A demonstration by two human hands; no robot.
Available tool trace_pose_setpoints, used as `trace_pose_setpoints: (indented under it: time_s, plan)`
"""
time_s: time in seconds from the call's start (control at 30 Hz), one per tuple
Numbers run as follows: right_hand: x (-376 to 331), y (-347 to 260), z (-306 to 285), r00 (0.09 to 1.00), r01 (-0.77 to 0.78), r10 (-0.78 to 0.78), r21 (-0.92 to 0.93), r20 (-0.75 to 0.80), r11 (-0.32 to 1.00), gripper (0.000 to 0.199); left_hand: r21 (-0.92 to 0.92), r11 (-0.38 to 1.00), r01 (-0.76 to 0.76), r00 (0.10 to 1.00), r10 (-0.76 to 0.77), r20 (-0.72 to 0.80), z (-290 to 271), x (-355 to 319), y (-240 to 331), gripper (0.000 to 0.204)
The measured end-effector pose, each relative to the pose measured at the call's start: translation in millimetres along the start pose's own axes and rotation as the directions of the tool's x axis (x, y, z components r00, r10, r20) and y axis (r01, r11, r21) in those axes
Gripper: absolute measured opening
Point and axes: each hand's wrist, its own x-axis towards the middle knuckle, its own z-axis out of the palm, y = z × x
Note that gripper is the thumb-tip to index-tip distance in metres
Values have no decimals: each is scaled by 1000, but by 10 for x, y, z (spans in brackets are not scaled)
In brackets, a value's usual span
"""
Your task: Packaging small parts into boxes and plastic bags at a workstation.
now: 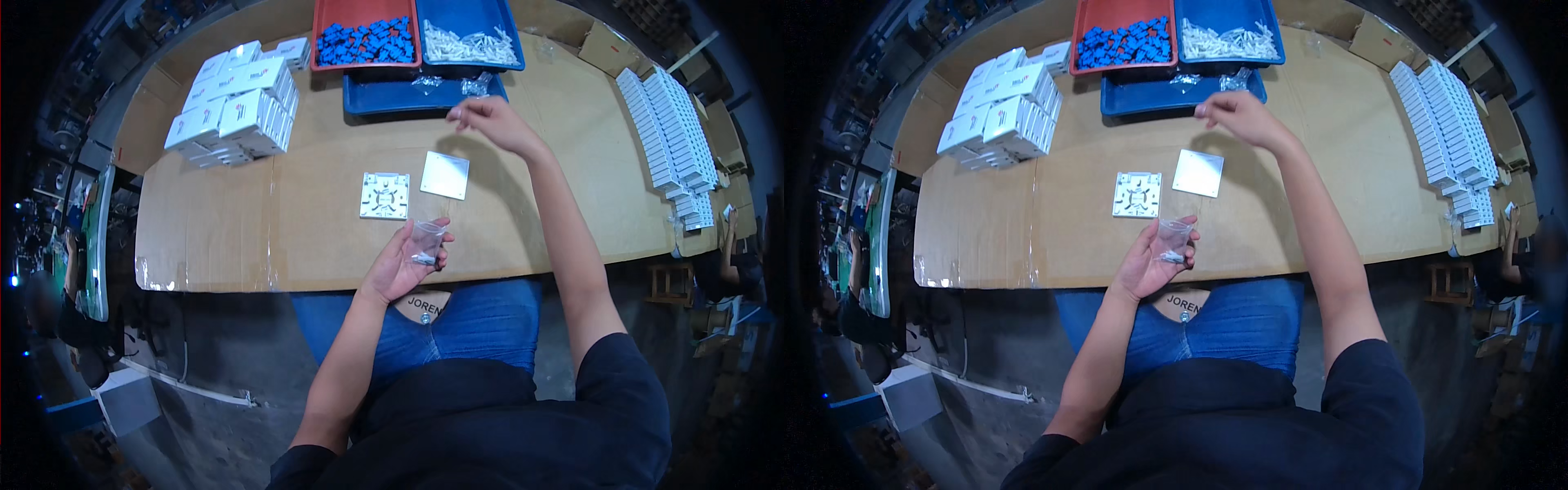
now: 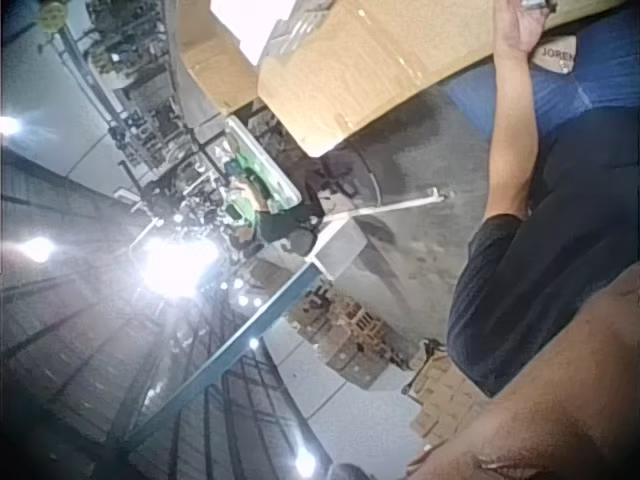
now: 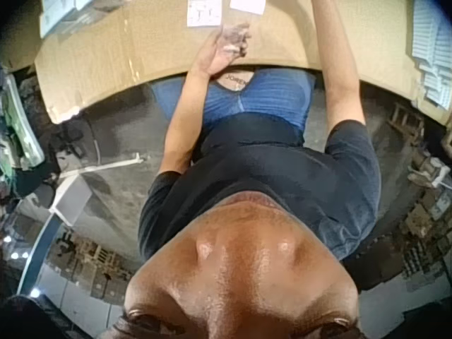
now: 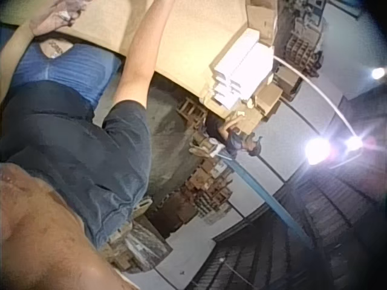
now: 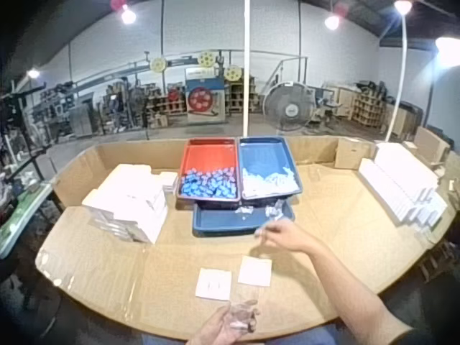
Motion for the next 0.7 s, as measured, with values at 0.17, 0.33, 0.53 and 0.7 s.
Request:
trace_pose_setpoints:
  time_s: [0.17, 0.33, 0.53, 0.7]
  plan:
    - [757, 404, -542, 855, -17, -193, -398, -482, 917, 24, 35, 999, 21, 999, -20, -35, 68, 16, -10, 66]
    - [1250, 410, -612, 814, -148, -256, -612, -522, 777, 22, 7, 1000, 27, 999, -27, 32, 26, 37, 14, 67]
    - [1584, 415, -624, 832, -293, -237, -759, -502, 581, 16, 29, 999, 36, 999, -36, 19, 60, 56, 42, 70]
    - [1650, 526, -699, 819, -292, -245, -745, -519, 600, 15, 33, 998, 48, 999, -48, -12, 121, 26, 54, 67]
